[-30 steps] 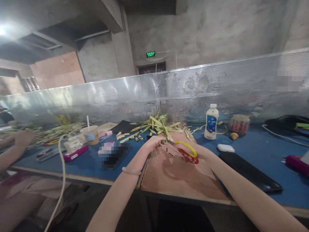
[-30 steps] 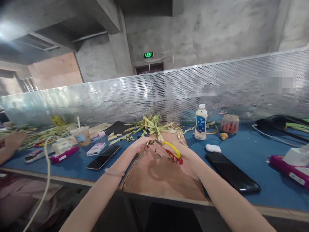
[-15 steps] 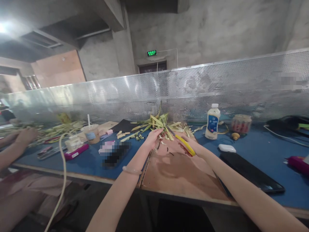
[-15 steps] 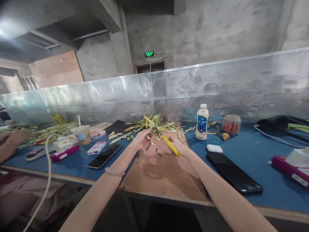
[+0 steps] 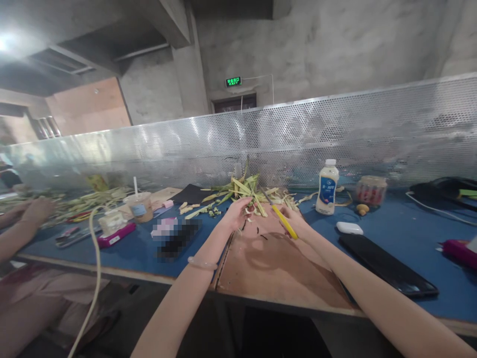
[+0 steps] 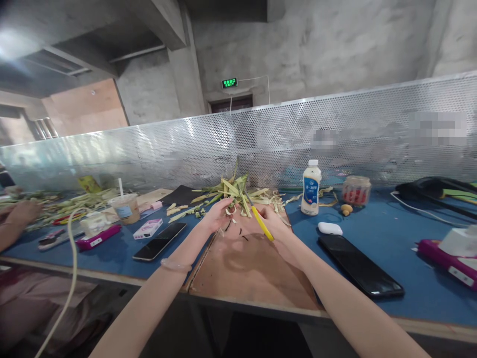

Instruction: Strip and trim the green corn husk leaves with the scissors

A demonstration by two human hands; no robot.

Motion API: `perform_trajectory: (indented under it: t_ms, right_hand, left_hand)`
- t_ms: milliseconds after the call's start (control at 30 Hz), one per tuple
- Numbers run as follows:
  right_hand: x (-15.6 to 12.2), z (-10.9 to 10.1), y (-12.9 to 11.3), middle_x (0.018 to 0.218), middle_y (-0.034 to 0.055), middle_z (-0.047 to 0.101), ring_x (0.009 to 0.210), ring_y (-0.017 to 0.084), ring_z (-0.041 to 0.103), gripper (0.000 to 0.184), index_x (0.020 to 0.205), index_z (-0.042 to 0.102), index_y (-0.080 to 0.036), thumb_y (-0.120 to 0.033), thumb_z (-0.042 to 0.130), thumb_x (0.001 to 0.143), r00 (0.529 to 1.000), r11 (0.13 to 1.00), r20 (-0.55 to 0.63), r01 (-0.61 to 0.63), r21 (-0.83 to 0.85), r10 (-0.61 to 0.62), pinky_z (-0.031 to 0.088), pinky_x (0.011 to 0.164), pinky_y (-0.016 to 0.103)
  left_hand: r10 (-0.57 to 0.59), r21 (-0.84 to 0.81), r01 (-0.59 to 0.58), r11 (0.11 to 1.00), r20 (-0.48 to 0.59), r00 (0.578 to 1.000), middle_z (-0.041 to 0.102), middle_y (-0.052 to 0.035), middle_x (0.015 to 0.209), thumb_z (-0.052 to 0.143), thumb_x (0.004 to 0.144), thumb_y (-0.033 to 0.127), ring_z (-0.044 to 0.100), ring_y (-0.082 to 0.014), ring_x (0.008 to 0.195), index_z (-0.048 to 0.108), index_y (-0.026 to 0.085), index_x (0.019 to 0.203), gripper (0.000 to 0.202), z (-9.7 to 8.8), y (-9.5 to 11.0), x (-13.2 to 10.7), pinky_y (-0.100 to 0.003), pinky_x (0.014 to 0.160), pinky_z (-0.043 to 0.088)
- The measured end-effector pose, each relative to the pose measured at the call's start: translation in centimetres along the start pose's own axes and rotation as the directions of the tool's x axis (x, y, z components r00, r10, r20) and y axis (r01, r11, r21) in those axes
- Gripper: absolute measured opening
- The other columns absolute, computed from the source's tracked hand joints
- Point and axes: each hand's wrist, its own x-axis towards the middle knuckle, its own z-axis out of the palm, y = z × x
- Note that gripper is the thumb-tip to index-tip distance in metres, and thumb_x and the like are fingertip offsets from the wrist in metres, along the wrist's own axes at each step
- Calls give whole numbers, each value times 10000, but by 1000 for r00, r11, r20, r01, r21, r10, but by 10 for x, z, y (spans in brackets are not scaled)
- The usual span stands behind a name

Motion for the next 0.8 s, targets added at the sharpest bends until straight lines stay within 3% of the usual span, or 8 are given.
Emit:
perform_trajectory:
  t_ms: [167, 333, 800]
  right_hand:
    - [-8, 4, -10, 491, -71, 461, 379, 78, 419, 290, 750, 426, -225, -493, 534, 774, 994, 994, 27, 106, -17, -106, 295, 347, 189]
    - [-14, 1, -15, 469, -77, 444, 376, 86, 418, 284, 757, 424, -225, -497, 500, 790, 995, 991, 50, 93, -91, -89, 275, 344, 191]
    - [-17, 5, -14, 459, -95, 414, 365, 84, 387, 324, 772, 434, -226, -536, 530, 765, 995, 997, 64, 76, 5, -76, 288, 359, 203]
  left_hand:
    - [1, 7, -1, 1000, -43, 999, 671, -16, 807, 690, 660, 326, 568, -96, 622, 596, 178, 824, 240, 2, 6, -5, -212, 560, 387]
    - [6, 24, -5, 1000, -25, 1000, 664, -17, 793, 689, 661, 320, 555, -94, 598, 597, 175, 802, 222, 5, 7, -7, -207, 526, 381]
    - [52, 54, -56, 997, 64, 997, 651, -34, 762, 707, 649, 320, 558, -107, 583, 606, 156, 784, 235, 4, 0, -3, -215, 490, 390]
